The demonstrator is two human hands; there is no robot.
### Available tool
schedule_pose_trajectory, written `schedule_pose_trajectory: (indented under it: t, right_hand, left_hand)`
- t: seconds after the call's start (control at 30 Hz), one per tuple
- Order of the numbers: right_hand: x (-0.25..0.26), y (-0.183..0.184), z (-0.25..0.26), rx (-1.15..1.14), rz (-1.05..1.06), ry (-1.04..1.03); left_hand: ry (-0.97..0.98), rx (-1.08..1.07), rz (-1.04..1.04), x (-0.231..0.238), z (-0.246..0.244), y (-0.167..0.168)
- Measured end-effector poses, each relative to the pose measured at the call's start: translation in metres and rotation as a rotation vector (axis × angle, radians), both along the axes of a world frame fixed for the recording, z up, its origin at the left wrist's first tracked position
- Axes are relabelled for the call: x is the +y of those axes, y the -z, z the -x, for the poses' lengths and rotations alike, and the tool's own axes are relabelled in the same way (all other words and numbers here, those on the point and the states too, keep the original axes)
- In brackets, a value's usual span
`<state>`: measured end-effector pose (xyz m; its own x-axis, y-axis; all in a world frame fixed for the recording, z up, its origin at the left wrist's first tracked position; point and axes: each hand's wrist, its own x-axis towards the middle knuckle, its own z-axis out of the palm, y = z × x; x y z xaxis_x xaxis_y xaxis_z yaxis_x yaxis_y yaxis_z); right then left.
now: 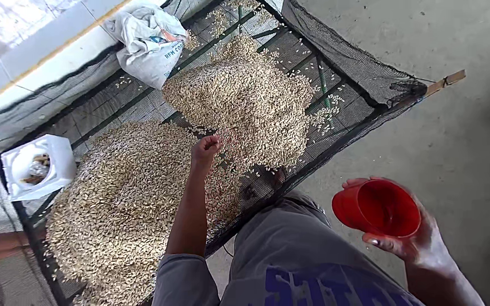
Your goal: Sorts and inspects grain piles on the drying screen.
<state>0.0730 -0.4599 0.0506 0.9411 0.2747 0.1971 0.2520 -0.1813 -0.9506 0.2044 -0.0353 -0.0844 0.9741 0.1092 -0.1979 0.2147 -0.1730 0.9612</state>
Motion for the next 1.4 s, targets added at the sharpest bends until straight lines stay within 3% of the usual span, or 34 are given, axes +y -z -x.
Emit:
schedule_pose_trajectory:
  t: [0.13, 0.27, 0.33, 0.43, 0.57, 0.73, 1.03, 1.2, 1.3, 1.4]
  right_hand:
    - [-0.003, 0.000, 0.004, -0.006, 0.001, 0.004]
    - [-0.009, 0.001, 0.014, -0.003, 0.003, 0.037]
    - [-0.012, 0.002, 0.020, 0.000, -0.003, 0.056]
    - [-0.015, 0.004, 0.029, 0.004, -0.012, 0.087]
    - [-0.016, 0.003, 0.040, 0.017, -0.017, 0.126]
    - [-0.013, 0.007, 0.044, 0.013, -0.021, 0.147]
    - [-0.007, 0.011, 0.038, 0.038, -0.039, 0.083]
    - [0.004, 0.012, 0.029, 0.041, -0.052, 0.006]
    - [0.009, 0.009, 0.030, 0.023, -0.058, -0.023]
    - [0.009, 0.011, 0.033, 0.019, -0.059, -0.003]
  left_hand:
    - [0.012, 0.006, -0.040, -0.001, 0.007, -0.005]
    - [0.027, 0.243, -0.274, -0.008, -0.014, 0.002]
    - [0.077, 0.314, -0.437, -0.013, -0.028, 0.021]
    - [0.079, 0.257, -0.586, -0.031, -0.046, 0.061]
    - [0.153, 0.216, -0.728, -0.081, -0.051, 0.097]
    - [0.372, 0.169, -0.946, -0.110, -0.018, 0.084]
    - [0.740, 0.251, -1.150, -0.036, 0.057, 0.059]
    - [0.903, 0.359, -1.183, -0.015, 0.067, 0.038]
    - [0.891, 0.446, -1.180, 0.007, 0.067, 0.014]
    - [0.668, 0.411, -1.110, 0.046, 0.068, -0.026]
